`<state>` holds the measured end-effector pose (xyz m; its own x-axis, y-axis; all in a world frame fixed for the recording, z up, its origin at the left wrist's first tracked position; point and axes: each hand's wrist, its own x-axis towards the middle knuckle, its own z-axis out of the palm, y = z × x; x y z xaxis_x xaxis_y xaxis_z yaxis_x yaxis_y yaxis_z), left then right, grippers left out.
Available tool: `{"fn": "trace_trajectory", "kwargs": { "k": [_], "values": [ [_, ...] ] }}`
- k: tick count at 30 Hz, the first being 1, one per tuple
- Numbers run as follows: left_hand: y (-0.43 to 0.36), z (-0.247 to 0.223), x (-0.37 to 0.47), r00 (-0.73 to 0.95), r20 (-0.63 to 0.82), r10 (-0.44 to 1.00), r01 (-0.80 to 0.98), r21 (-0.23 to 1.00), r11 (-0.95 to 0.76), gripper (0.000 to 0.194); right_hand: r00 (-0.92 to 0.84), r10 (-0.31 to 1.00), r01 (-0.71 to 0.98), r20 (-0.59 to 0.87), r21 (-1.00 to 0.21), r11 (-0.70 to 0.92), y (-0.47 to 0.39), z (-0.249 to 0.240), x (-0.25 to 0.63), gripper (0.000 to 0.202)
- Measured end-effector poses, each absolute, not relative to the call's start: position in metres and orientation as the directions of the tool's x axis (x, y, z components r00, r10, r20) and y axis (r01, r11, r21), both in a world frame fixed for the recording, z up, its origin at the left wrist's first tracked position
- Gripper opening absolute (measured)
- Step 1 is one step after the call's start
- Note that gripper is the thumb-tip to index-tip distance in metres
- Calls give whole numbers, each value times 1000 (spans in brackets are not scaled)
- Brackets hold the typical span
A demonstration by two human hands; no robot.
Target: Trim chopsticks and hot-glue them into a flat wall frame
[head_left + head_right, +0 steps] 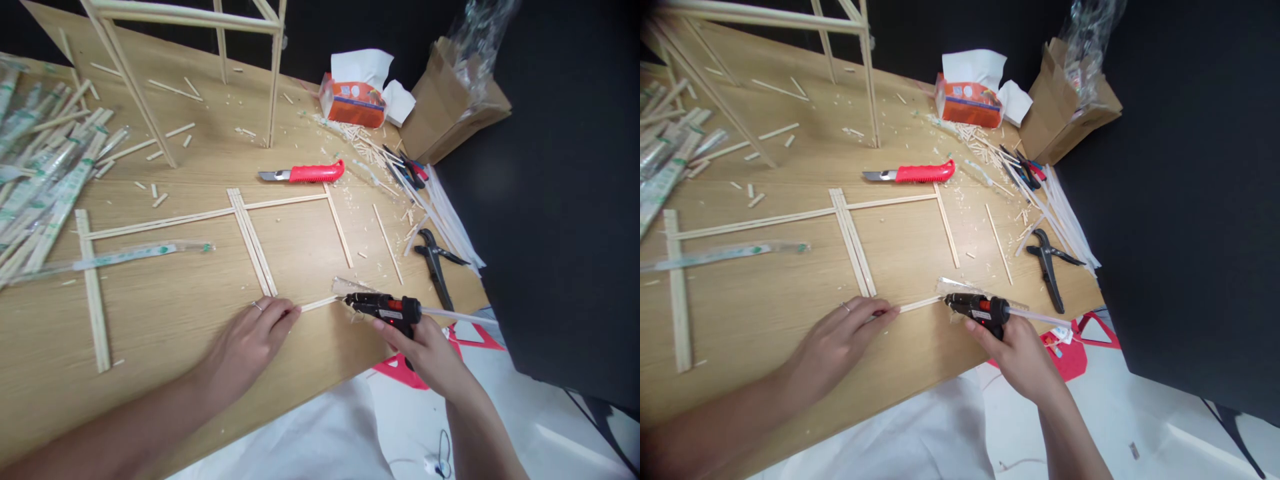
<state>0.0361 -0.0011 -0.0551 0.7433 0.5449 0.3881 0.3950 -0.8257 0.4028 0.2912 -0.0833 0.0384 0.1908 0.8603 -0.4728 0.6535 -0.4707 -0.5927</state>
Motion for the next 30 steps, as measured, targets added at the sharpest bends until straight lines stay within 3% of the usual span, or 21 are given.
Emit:
{"fn": "trace_trajectory", "kwargs": {
  "k": [6,13,19,25,30],
  "values": [
    [-2,-54,36,743,368,558,404,419,-813,34,150,890,653,-431,-633,-416,-81,31,284,26],
    [-4,-59,35,747,357,560,409,418,-811,32,254,844,622,-473,-588,-517,-86,43,301,29],
    [-3,-58,35,752,358,553,415,394,-820,31,343,882,585,-324,-661,-471,-82,26,286,23],
    [-3,-56,33,754,349,556,430,376,-821,31,264,962,642,-74,-731,-233,-63,-12,256,8],
    [-3,-63,33,768,343,541,397,406,-823,34,250,966,650,-65,-729,-217,-61,-29,250,11]
  ]
}}
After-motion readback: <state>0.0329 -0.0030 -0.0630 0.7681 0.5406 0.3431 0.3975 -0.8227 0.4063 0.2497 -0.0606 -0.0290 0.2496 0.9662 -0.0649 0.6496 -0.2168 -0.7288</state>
